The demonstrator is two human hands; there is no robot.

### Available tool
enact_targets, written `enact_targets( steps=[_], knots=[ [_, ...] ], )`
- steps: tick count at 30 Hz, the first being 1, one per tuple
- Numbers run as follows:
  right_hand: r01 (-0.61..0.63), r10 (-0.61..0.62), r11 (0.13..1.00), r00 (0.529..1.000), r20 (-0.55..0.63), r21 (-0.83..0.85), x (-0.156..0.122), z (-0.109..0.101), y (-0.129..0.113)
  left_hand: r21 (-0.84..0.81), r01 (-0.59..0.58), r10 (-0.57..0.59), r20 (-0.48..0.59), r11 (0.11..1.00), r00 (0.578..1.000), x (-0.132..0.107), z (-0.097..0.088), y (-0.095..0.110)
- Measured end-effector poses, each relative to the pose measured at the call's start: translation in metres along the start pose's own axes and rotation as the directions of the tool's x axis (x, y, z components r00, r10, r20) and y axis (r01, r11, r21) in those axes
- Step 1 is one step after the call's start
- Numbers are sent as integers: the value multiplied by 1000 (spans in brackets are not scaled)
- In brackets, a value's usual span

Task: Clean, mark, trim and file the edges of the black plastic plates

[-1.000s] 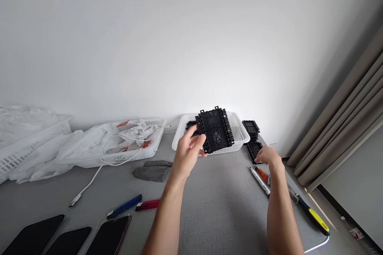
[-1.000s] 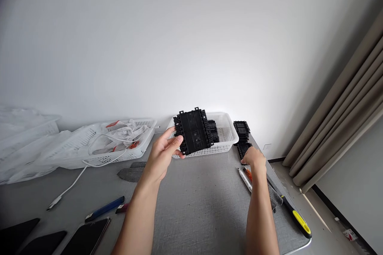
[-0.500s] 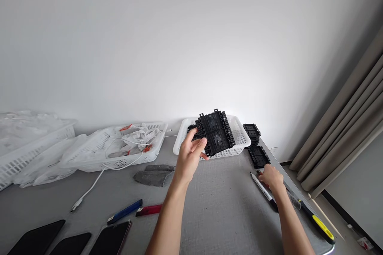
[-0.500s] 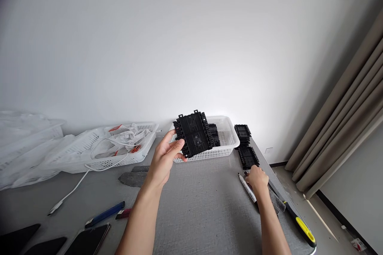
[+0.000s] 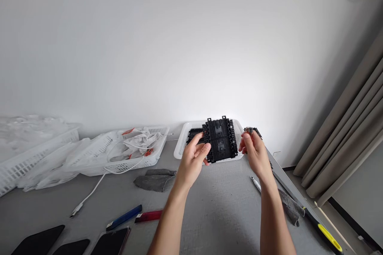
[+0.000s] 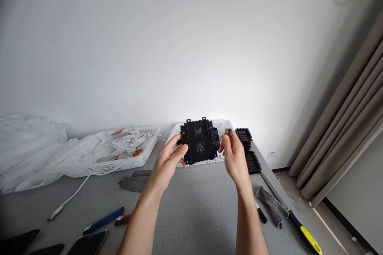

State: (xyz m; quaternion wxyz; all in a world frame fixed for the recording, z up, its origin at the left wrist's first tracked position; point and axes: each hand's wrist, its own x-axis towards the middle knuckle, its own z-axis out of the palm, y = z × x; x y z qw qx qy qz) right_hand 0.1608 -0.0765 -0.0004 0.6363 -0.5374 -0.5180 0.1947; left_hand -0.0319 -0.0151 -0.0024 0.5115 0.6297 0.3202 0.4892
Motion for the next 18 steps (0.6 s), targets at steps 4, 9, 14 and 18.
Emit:
enact_targets(
  steps=[4, 9, 14, 18],
  knots=[
    [-55, 52, 996, 998, 37, 73, 3, 19, 7, 67, 28, -29, 26, 997, 999, -2, 2, 1],
    [-53, 52, 987, 999, 14, 151, 2, 27, 9, 47, 10, -12, 39, 999, 999, -1, 4, 0],
    [-23, 56, 950, 994, -97, 311, 5, 37, 15, 52, -1, -2, 45, 999, 999, -2, 6, 2],
    [-84, 140, 897, 985, -99, 434, 8, 39, 20, 63, -3, 3, 4, 998, 1000, -3, 5, 4]
  ],
)
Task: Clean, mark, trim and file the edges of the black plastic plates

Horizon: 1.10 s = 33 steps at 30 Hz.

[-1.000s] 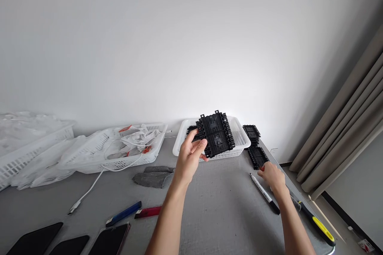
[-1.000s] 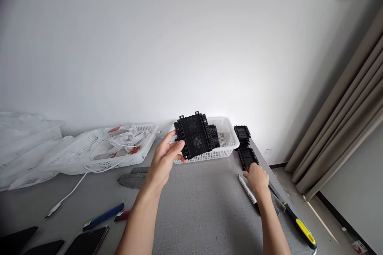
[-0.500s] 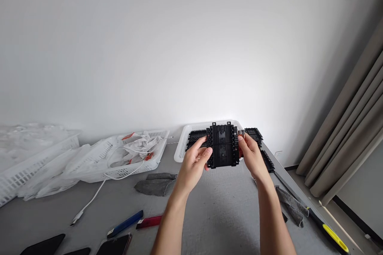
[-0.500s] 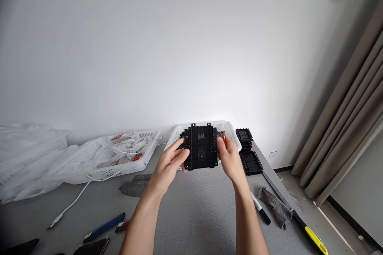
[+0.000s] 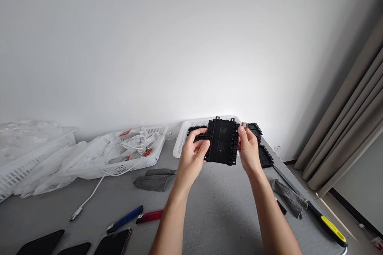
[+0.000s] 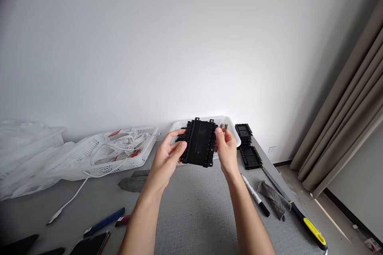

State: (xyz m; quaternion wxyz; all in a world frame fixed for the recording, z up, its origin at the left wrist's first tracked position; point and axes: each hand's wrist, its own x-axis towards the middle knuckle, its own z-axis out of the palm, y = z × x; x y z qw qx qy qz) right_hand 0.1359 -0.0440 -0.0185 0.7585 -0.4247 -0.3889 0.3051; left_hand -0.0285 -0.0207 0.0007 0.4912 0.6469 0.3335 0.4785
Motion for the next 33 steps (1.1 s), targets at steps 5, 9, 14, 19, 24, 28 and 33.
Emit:
enact_targets(
  steps=[5, 9, 14, 19, 24, 28, 33],
  knots=[
    [57, -61, 997, 995, -80, -50, 2, -4, -4, -2, 3, -3, 54, 1000, 999, -1, 3, 2],
    [88, -94, 994, 991, -94, -69, 2, -5, -7, -3, 6, -5, 90, 1000, 996, 0, 5, 1],
    [65, -72, 993, 995, -75, -96, 1, -6, -9, 16, 30, -30, 52, 999, 998, 0, 6, -2],
    [91, -98, 992, 992, -85, -84, 1, -8, -12, 8, 57, -57, 54, 998, 997, 0, 11, -5],
    [116, -127, 985, 988, -82, -130, 1, -8, -12, 6, 40, -40, 79, 999, 996, 1, 10, -5],
    [112, -119, 979, 992, -37, -169, 1, -4, -9, -16, 37, -36, 69, 999, 997, 3, 4, -5],
    [102, -108, 982, 994, -27, -159, -2, -1, -11, 4, 4, -4, 7, 1000, 1000, 3, -1, -7]
  ],
)
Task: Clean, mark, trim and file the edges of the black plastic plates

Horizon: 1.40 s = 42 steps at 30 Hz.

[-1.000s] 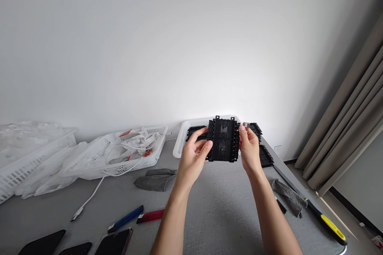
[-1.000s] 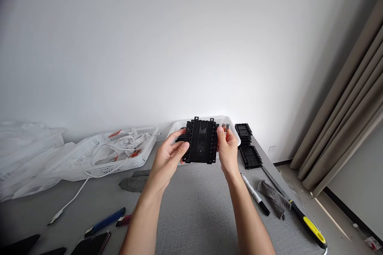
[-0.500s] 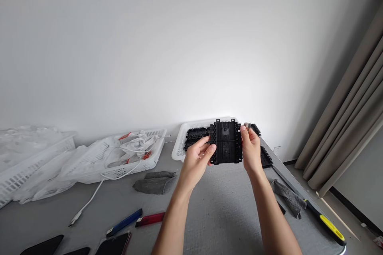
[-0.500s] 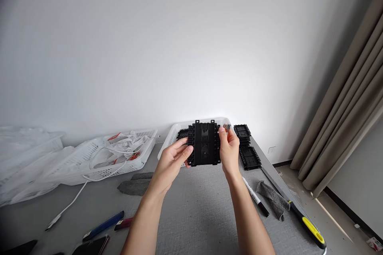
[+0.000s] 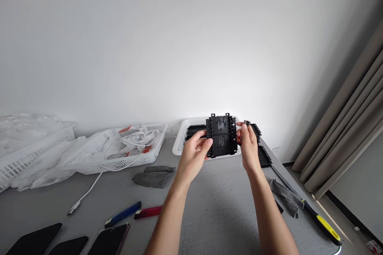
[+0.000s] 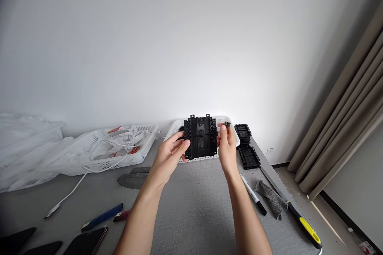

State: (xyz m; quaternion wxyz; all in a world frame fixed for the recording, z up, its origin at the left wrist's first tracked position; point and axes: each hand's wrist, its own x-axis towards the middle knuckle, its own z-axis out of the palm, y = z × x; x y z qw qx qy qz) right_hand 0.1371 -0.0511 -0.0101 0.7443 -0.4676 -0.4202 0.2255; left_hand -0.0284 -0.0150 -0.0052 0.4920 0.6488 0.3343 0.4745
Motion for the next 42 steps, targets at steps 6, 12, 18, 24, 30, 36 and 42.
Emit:
enact_targets(
  steps=[6, 12, 18, 24, 30, 36, 42],
  knots=[
    [-64, 61, 997, 996, 61, 43, 1, -4, 4, 3, -50, 50, -8, 999, 999, -4, 0, 4],
    [-87, 86, 996, 995, 60, 16, 1, -7, 4, -4, -74, 75, 8, 997, 997, -10, 4, 11],
    [11, -11, 999, 1000, -10, -45, -2, -2, 0, -71, -62, 71, 124, 996, 990, -10, 6, 13],
    [46, -48, 998, 998, 42, 37, -2, 5, 4, -100, -57, 64, 65, 993, 996, -5, 7, 10],
    [13, -21, 996, 996, 84, 87, -1, 6, 8, -24, -35, 37, 87, 999, 996, -10, 6, 15],
    [7, -14, 993, 998, 65, 116, -1, 5, 6, -30, -29, 34, 156, 999, 987, -10, 6, 11],
    [-133, 128, 966, 991, 37, 222, 2, 1, 2, -49, -33, 32, -7, 998, 999, -2, 5, 6]
  ],
)
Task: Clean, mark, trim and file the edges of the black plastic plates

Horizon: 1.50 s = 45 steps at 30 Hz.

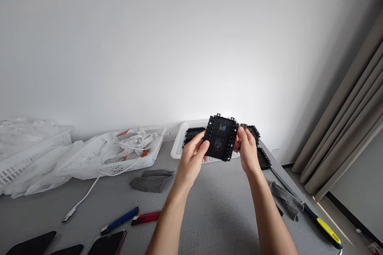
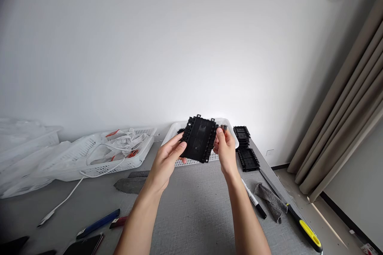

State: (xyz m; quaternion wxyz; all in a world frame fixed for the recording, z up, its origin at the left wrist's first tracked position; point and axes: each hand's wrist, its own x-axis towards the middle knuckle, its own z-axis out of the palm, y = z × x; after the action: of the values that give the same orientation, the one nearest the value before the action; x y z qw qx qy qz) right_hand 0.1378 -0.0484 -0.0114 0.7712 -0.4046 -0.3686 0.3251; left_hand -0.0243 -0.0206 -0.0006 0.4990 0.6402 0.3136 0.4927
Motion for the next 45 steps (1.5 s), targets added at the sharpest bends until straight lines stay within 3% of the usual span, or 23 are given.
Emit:
enact_targets(
  steps=[8, 13, 16, 18, 21, 24, 26, 30, 37, 45],
  knots=[
    [-162, 164, 986, 984, 72, -37, 5, -14, -7, 9, -60, 61, -144, 998, 988, 6, -2, -6],
    [-214, 231, 967, 966, 117, -140, 4, -19, -8, 44, -160, 166, -213, 986, 963, 11, 0, -6],
    [-202, 222, 968, 966, 129, -151, 3, -17, -7, 42, -134, 140, -223, 990, 965, 12, 0, -6],
    [-186, 196, 976, 977, 89, -110, 4, -17, -5, 25, -84, 87, -175, 996, 981, 10, -1, -5],
    [-154, 151, 986, 987, -52, -67, 8, -19, -1, -25, 0, 0, -15, 1000, 1000, 7, -1, -3],
    [-110, 101, 993, 982, -161, -50, 12, -23, 2, -62, 61, -50, 167, 996, 985, 4, 2, -2],
    [-93, 83, 994, 982, -169, -52, 13, -24, 3, -68, 80, -63, 222, 994, 973, 4, 3, -2],
    [-65, 53, 995, 989, -136, -82, 11, -23, 1, -131, 92, -62, 215, 987, 975, 4, 3, -1],
    [-36, 26, 995, 995, -95, -98, 11, -21, 1, -164, 100, -46, 305, 981, 951, 5, -2, 2],
    [99, -122, 955, 990, -68, -281, 13, -24, 1, -159, 87, -51, 217, 983, 975, 7, -2, -4]
  ],
)
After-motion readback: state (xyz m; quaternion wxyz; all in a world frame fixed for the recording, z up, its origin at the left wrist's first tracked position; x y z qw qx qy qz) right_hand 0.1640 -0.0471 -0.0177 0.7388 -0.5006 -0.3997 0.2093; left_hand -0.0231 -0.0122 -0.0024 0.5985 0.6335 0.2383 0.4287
